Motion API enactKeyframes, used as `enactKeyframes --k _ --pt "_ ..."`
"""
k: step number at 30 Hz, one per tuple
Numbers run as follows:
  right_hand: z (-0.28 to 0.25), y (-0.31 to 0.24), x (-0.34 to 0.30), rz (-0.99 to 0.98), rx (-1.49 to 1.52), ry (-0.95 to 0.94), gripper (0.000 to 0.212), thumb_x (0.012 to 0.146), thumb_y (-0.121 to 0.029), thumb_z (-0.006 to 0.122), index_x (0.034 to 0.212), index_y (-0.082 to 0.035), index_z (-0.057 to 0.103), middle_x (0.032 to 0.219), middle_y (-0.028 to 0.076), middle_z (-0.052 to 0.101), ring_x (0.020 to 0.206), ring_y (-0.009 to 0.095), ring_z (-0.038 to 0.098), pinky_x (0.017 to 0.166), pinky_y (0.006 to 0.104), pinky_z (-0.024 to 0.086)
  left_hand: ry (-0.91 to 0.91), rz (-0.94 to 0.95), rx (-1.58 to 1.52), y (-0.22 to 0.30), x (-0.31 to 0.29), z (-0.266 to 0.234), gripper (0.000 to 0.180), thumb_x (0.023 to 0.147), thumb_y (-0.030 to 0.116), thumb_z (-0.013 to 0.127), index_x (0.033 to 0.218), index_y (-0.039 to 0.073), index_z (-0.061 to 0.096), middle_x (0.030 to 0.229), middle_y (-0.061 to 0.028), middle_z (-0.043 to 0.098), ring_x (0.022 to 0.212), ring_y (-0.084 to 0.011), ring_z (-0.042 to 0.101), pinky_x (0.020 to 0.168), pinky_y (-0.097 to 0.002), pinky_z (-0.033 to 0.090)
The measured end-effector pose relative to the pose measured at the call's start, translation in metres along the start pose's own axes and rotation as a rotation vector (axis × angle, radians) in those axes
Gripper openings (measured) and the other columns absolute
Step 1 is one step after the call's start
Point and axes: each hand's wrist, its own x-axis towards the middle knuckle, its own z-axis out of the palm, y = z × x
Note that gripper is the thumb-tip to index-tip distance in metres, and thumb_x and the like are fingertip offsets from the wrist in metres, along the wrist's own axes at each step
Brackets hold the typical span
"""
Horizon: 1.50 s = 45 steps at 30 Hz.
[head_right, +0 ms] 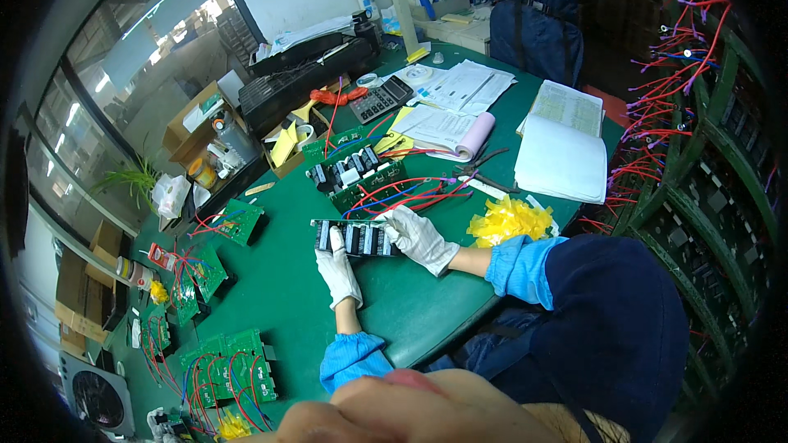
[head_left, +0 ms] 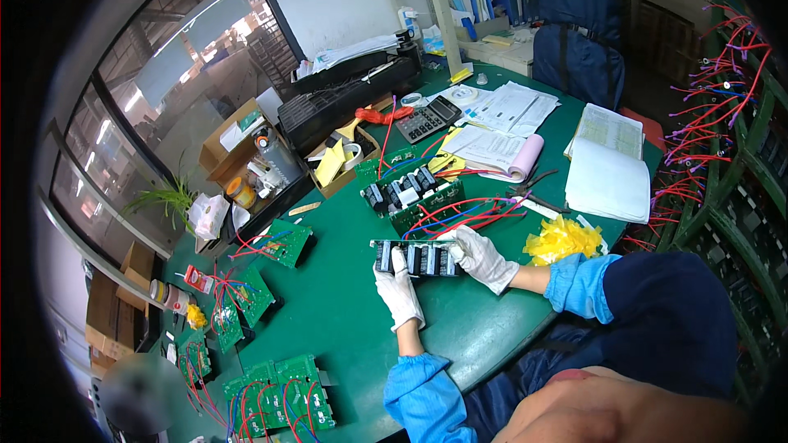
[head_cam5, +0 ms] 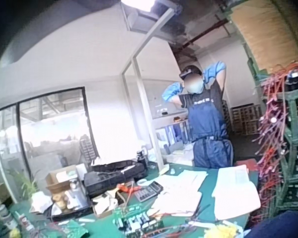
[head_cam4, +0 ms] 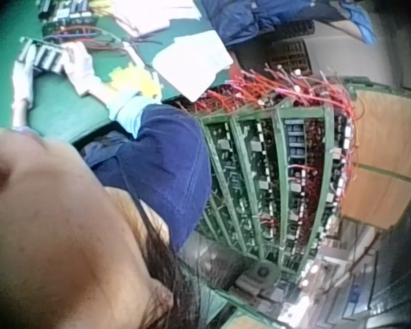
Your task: Assembling and inspecting electronic circuit boards at a factory workstation.
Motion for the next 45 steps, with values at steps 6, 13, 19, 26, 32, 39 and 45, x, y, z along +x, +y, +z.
enactKeyframes --k 6,13,19,26,32,39,45 --pt "0.0 0.004 -0.001 0.006 -0.011 0.003 0.025 0.098 -0.025 0.054 0.114 -0.008 0.06 0.097 0.014 0.058 0.085 0.037 0.062 0.069 0.0414 0.051 0.02 0.034 0.045 -0.01 0.003 0.005 0.05 0.098 0.034 0.056 0.131 -0.003 0.053 0.127 -0.0194 0.061 0.114 -0.0313 0.061 0.099 -0.0396 0.046" --pt "0.0 0.002 0.0 -0.01 -0.016 -0.01 0.025 0.097 -0.025 0.055 0.114 -0.006 0.059 0.098 0.014 0.058 0.088 0.036 0.062 0.072 0.0415 0.052 0.038 0.06 -0.027 -0.017 0.003 0.005 0.051 0.098 0.035 0.056 0.131 -0.002 0.053 0.127 -0.0193 0.062 0.112 -0.0322 0.062 0.098 -0.0404 0.046" --pt "0.002 0.003 -0.004 0.024 0.026 0.015 0.023 0.096 -0.024 0.056 0.112 -0.007 0.061 0.096 0.014 0.059 0.087 0.035 0.063 0.072 0.0408 0.052 -0.004 -0.026 -0.043 0.005 -0.003 0.0 0.051 0.098 0.036 0.056 0.132 -0.002 0.053 0.128 -0.0183 0.062 0.114 -0.0312 0.061 0.099 -0.0396 0.046" --pt "0.001 -0.003 -0.002 0.035 0.018 0.013 0.022 0.097 -0.025 0.055 0.111 -0.009 0.062 0.094 0.013 0.06 0.083 0.035 0.063 0.069 0.0405 0.052 0.111 0.096 -0.085 -0.019 0.004 0.007 0.051 0.094 0.042 0.062 0.118 -0.002 0.06 0.108 -0.0194 0.069 0.095 -0.033 0.068 0.084 -0.0414 0.051" --pt "-0.001 0.002 0.001 -0.027 -0.022 0.037 0.027 0.097 -0.029 0.055 0.11 -0.006 0.062 0.097 0.015 0.06 0.085 0.037 0.063 0.071 0.0414 0.052 0.097 0.051 0.049 -0.032 0.012 0.013 0.053 0.091 0.045 0.064 0.117 -0.001 0.06 0.103 -0.0207 0.07 0.091 -0.0368 0.068 0.08 -0.0436 0.052" --pt "-0.004 0.0 -0.002 0.006 -0.055 0.049 0.029 0.097 -0.03 0.054 0.114 -0.007 0.059 0.1 0.015 0.06 0.087 0.037 0.064 0.071 0.0409 0.053 0.079 0.065 0.068 -0.037 0.012 0.014 0.045 0.094 0.037 0.062 0.119 0.001 0.059 0.112 -0.0164 0.068 0.098 -0.0313 0.066 0.087 -0.0406 0.05" --pt "-0.007 0.007 -0.002 0.044 -0.001 -0.001 0.028 0.098 -0.028 0.055 0.114 -0.006 0.059 0.1 0.015 0.061 0.089 0.035 0.065 0.072 0.0396 0.053 0.2 -0.01 0.197 -0.014 0.003 0.013 0.056 0.088 0.047 0.068 0.113 -0.002 0.06 0.1 -0.0207 0.069 0.091 -0.0328 0.068 0.083 -0.0418 0.052"
